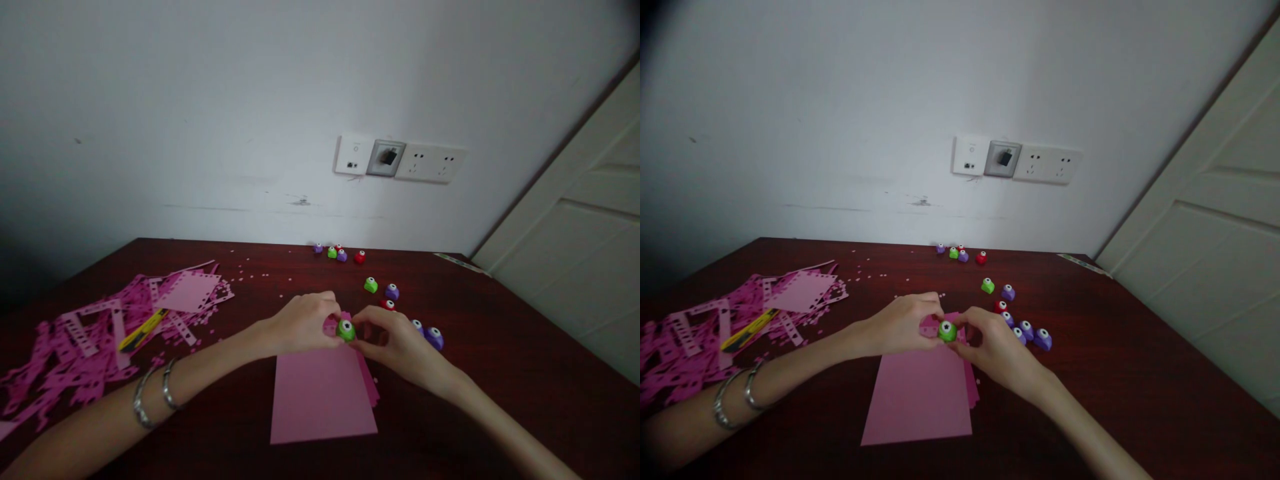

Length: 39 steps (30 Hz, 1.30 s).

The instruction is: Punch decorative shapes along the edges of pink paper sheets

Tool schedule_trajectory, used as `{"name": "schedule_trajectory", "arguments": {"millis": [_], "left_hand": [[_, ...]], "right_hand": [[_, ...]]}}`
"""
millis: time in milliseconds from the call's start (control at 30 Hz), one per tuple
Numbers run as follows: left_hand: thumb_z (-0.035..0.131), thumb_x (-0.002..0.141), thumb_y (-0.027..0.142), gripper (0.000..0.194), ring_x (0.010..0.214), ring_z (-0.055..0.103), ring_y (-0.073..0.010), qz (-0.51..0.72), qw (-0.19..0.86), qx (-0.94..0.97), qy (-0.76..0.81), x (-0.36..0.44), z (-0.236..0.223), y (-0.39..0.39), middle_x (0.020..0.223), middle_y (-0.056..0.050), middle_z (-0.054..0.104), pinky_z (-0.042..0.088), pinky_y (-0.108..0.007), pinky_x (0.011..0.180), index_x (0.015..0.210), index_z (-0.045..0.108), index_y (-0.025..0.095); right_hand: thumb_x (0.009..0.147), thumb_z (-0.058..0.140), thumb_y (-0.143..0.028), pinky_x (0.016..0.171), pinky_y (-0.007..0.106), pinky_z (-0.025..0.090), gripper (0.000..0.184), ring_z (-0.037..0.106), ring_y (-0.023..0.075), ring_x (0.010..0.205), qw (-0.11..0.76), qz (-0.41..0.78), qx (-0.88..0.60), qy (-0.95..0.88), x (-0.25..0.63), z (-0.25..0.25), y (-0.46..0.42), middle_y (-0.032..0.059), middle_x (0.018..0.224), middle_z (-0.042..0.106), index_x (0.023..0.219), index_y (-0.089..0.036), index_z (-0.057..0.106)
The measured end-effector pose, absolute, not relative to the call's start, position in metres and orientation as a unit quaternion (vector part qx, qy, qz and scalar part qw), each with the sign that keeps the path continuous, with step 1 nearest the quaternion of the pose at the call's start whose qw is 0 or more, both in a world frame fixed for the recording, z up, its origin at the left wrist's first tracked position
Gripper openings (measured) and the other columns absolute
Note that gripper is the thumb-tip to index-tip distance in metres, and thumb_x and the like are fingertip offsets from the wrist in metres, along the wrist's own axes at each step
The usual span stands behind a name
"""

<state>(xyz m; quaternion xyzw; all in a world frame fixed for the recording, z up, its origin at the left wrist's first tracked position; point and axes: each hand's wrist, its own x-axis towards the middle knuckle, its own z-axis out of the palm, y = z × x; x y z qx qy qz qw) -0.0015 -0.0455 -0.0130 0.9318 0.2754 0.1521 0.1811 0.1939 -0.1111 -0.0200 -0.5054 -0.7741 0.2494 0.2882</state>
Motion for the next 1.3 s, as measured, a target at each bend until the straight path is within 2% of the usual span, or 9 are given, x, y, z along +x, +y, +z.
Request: {"name": "schedule_trajectory", "arguments": {"millis": [167, 267, 433, 567, 700, 967, 1100, 1300], "left_hand": [[0.059, 0.077, 0.038, 0.023, 0.071, 0.055, -0.0124, 0.152, 0.194, 0.929, 0.277, 0.0, -0.014, -0.046, 0.086, -0.001, 0.056, 0.04, -0.024, 0.063, 0.09, 0.061, 0.019], [0.061, 0.075, 0.044, 0.028, 0.078, 0.056, -0.0152, 0.122, 0.196, 0.933, 0.275, -0.002, -0.017, -0.04, 0.09, -0.002, 0.057, 0.04, -0.026, 0.066, 0.089, 0.062, 0.02], [0.063, 0.074, 0.033, 0.021, 0.084, 0.056, -0.0214, 0.037, 0.146, 0.94, 0.305, -0.006, -0.032, -0.028, 0.088, -0.006, 0.059, 0.04, -0.029, 0.067, 0.086, 0.063, 0.016], [0.067, 0.07, 0.038, 0.032, 0.085, 0.055, -0.0255, 0.006, 0.09, 0.937, 0.338, -0.003, -0.042, -0.024, 0.089, -0.01, 0.06, 0.04, -0.032, 0.069, 0.09, 0.063, 0.013], [0.069, 0.068, 0.044, 0.039, 0.086, 0.056, -0.0268, -0.006, 0.077, 0.934, 0.349, 0.0, -0.045, -0.021, 0.091, -0.011, 0.061, 0.039, -0.034, 0.071, 0.091, 0.062, 0.014], [0.071, 0.066, 0.04, 0.029, 0.077, 0.055, -0.022, 0.009, 0.147, 0.925, 0.351, 0.0, -0.057, -0.012, 0.079, -0.003, 0.062, 0.037, -0.032, 0.069, 0.077, 0.059, 0.017], [0.071, 0.064, 0.036, 0.024, 0.078, 0.055, -0.021, 0.021, 0.173, 0.918, 0.356, 0.0, -0.057, -0.011, 0.082, -0.003, 0.061, 0.037, -0.031, 0.071, 0.074, 0.058, 0.018], [0.067, 0.062, 0.022, 0.024, 0.065, 0.056, -0.0146, 0.042, 0.311, 0.886, 0.34, 0.0, -0.051, -0.01, 0.074, 0.0, 0.063, 0.038, -0.024, 0.059, 0.085, 0.062, 0.017]], "right_hand": [[0.075, 0.062, -0.02, 0.057, 0.024, 0.043, 0.024, 0.055, 0.0131, 0.067, 0.282, 0.247, -0.515, -0.771, 0.194, -0.022, -0.113, 0.0008, 0.078, 0.061, 0.099, -0.02, 0.064], [0.072, 0.062, -0.019, 0.056, 0.024, 0.043, 0.019, 0.056, 0.0135, 0.065, 0.256, 0.236, -0.542, -0.765, 0.202, -0.025, -0.111, 0.0011, 0.075, 0.062, 0.091, -0.019, 0.066], [0.068, 0.061, -0.018, 0.055, 0.024, 0.043, 0.015, 0.056, 0.0138, 0.062, 0.196, 0.226, -0.596, -0.745, 0.225, -0.033, -0.104, 0.0006, 0.069, 0.062, 0.083, -0.018, 0.065], [0.068, 0.061, -0.019, 0.056, 0.025, 0.044, 0.013, 0.058, 0.0151, 0.063, 0.16, 0.235, -0.598, -0.75, 0.233, -0.034, -0.103, 0.0013, 0.071, 0.064, 0.081, -0.018, 0.065], [0.07, 0.06, -0.02, 0.056, 0.025, 0.044, 0.012, 0.058, 0.0153, 0.063, 0.143, 0.247, -0.58, -0.763, 0.232, -0.033, -0.104, 0.0013, 0.071, 0.064, 0.081, -0.019, 0.065], [0.069, 0.061, -0.016, 0.059, 0.026, 0.045, 0.016, 0.06, 0.0165, 0.067, 0.136, 0.243, -0.581, -0.765, 0.229, -0.033, -0.104, 0.0018, 0.075, 0.066, 0.083, -0.02, 0.067], [0.07, 0.06, -0.017, 0.06, 0.027, 0.046, 0.017, 0.06, 0.0166, 0.067, 0.144, 0.25, -0.577, -0.764, 0.23, -0.036, -0.103, 0.0016, 0.076, 0.066, 0.084, -0.02, 0.067], [0.071, 0.06, -0.017, 0.058, 0.025, 0.045, 0.017, 0.058, 0.0149, 0.065, 0.146, 0.26, -0.567, -0.768, 0.233, -0.037, -0.101, 0.001, 0.075, 0.065, 0.086, -0.019, 0.067]]}}
